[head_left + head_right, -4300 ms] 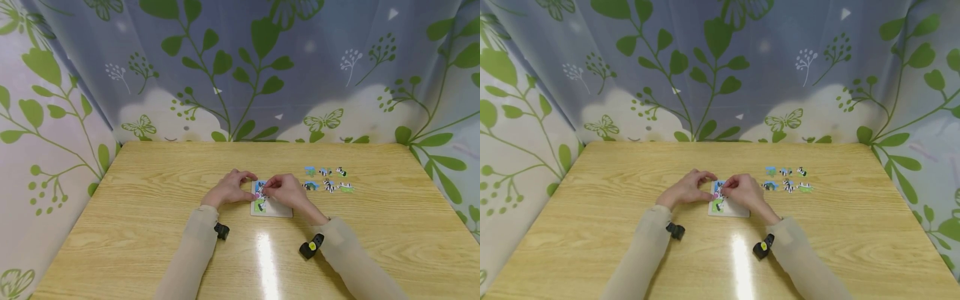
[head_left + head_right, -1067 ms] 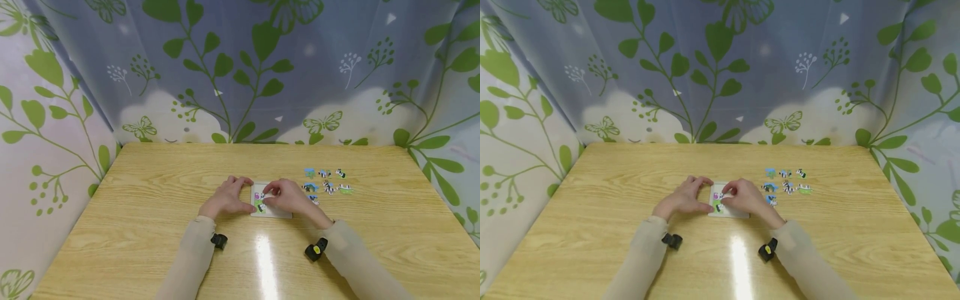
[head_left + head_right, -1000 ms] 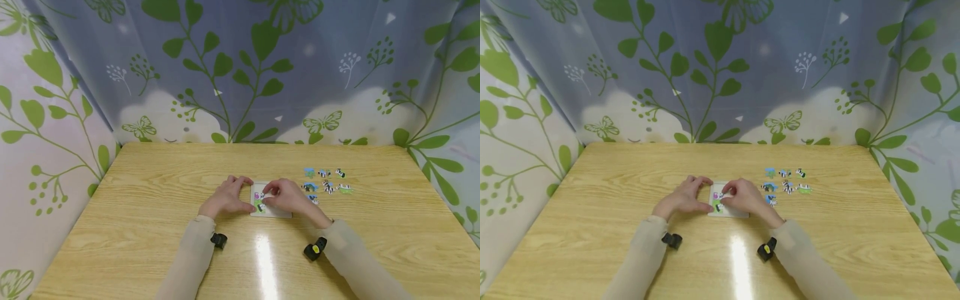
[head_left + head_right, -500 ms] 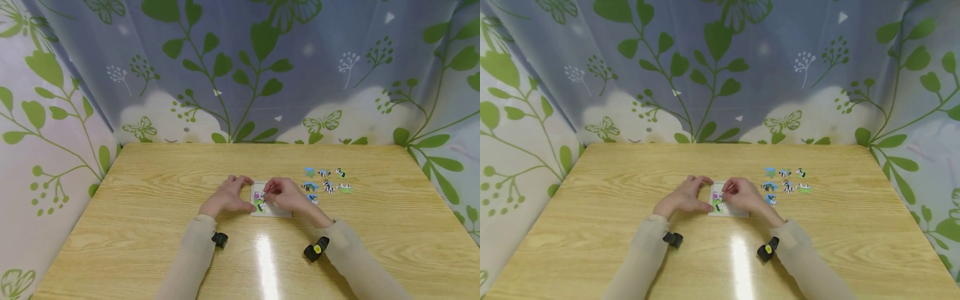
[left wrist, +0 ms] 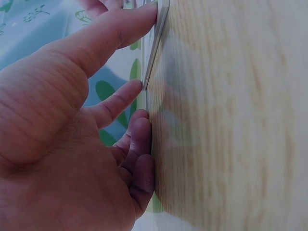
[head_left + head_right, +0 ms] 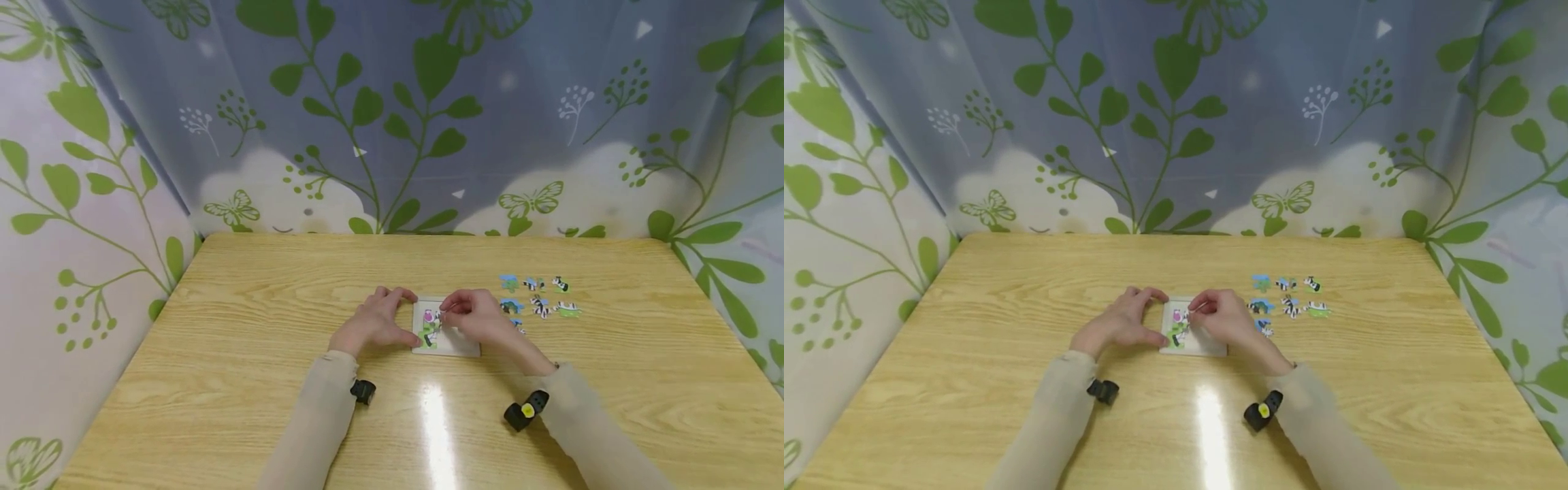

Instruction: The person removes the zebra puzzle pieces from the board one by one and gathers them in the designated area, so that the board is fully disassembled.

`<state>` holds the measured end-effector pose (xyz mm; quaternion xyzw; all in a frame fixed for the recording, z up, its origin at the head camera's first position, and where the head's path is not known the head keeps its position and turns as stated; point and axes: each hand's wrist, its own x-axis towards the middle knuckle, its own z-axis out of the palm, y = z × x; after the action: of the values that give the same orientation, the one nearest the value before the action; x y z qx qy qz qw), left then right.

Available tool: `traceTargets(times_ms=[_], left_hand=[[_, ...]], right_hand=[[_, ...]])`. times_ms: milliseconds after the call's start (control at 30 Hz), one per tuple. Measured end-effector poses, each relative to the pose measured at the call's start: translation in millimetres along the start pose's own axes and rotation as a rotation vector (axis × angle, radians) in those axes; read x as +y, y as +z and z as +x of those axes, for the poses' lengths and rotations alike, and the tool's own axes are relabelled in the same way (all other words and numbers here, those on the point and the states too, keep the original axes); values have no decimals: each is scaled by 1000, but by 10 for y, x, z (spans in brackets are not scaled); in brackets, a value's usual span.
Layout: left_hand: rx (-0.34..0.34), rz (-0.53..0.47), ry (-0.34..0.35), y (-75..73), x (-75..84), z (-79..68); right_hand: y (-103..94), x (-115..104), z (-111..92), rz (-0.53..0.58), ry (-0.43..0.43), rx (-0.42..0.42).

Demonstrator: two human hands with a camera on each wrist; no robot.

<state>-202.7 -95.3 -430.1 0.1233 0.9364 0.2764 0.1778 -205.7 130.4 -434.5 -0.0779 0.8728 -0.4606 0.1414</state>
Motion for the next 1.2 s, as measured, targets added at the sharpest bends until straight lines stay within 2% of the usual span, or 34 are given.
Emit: traceTargets(times_ms=[200,533,767,1200], left_hand=[[-1,9,8,4,-1,-5],[-45,19,65,-58,-24,-32],[-77,-17,89,-63,-89,-9],[-70,-43,78,-60,-89,-18]], right_hand=[[-272,179,-153,11,-71,7],[-729,496,-451,-118,-162,77],[-930,630,-596,-168,-163,107],[-1160,875,-729,-267,-138,119]])
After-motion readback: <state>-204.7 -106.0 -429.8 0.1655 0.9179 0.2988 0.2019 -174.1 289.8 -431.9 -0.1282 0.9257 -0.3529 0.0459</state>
